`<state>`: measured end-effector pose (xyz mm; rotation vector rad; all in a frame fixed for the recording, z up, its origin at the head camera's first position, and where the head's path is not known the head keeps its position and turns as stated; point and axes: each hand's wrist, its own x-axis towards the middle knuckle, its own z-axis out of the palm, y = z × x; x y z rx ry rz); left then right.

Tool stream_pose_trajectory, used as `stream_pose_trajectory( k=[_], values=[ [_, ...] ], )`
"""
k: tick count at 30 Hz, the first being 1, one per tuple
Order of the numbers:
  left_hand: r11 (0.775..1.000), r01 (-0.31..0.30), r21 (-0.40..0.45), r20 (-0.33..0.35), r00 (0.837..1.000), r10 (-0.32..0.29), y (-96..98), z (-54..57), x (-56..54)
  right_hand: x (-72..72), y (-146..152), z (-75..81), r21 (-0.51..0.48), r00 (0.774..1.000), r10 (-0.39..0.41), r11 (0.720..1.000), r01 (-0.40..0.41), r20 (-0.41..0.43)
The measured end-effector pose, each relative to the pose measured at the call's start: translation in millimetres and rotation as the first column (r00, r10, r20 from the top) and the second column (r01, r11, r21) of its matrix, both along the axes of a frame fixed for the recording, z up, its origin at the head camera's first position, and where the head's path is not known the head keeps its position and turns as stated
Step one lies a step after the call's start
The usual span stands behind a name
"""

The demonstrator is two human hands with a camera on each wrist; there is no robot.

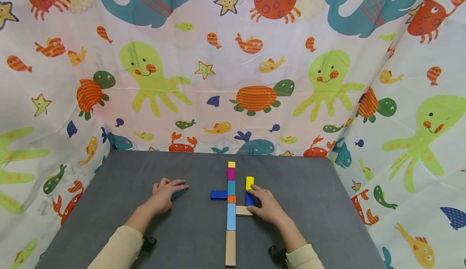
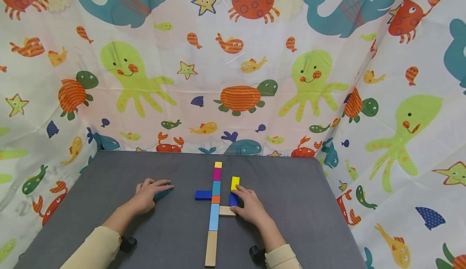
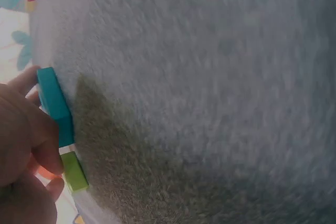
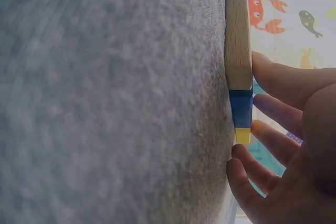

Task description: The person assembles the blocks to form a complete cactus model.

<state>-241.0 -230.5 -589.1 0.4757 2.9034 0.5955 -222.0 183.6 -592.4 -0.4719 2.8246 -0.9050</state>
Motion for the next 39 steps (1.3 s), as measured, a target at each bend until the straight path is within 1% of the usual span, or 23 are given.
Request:
stream_pose_trajectory(
  k=[2,4,9,12,16,20,25,29,34,39],
  values=[
    [1.0,0.017,-0.007,-0.004,1.0,-0.017,-0.5,0.1,-1.5,0.1,0,0.1,0.0,1.0,-0.002,1.0,0.002,0.002],
    [1.0,0.013,-0.008,0.011,1.0,-0.013,-0.7,0.4,-3.9,0.1,0,0.1,-0.001,1.0,-0.004,1.0,0.004,0.004],
    [0.999,-0.029,-0.013,0.07,0.997,0.03,-0.7,4.2,-9.5,-0.3,-1,1.4,-0.007,1.0,-0.003,1.0,0.003,0.005],
    [0.999,-0.044,-0.006,0.081,0.996,0.045,-1.8,7.9,-11.1,-0.6,-1,2.3,-0.009,1.0,-0.003,1.0,0.003,0.008],
    [0.999,-0.042,0.012,0.065,0.997,0.041,-3.9,13.9,-11.1,-0.9,0,2.4,-0.004,1.0,-0.002,1.0,0.002,0.01],
    [0.999,-0.04,0.018,0.041,0.998,0.039,-3.4,16.0,-10.4,-1.3,0,2.7,-0.001,1.0,-0.002,1.0,0.002,0.01],
    [0.998,-0.044,0.052,0.006,0.999,0.043,5.7,22.5,-7.4,-1.0,1,3.5,-0.005,1.0,-0.002,1.0,0.002,0.011],
    [0.997,-0.052,0.057,-0.013,0.999,0.053,13.5,26.7,-9.1,-0.7,1,3.1,-0.008,1.0,-0.002,1.0,0.002,0.007],
    [0.996,-0.057,0.066,-0.006,0.998,0.057,23.6,31.5,-13.7,-0.8,1,2.9,-0.005,1.0,0.0,1.0,0.0,0.003],
    [0.995,-0.077,0.067,-0.002,0.997,0.077,31.2,32.5,-17.4,-1.4,1,2.9,-0.008,1.0,0.004,1.0,-0.004,-0.001]
  ],
)
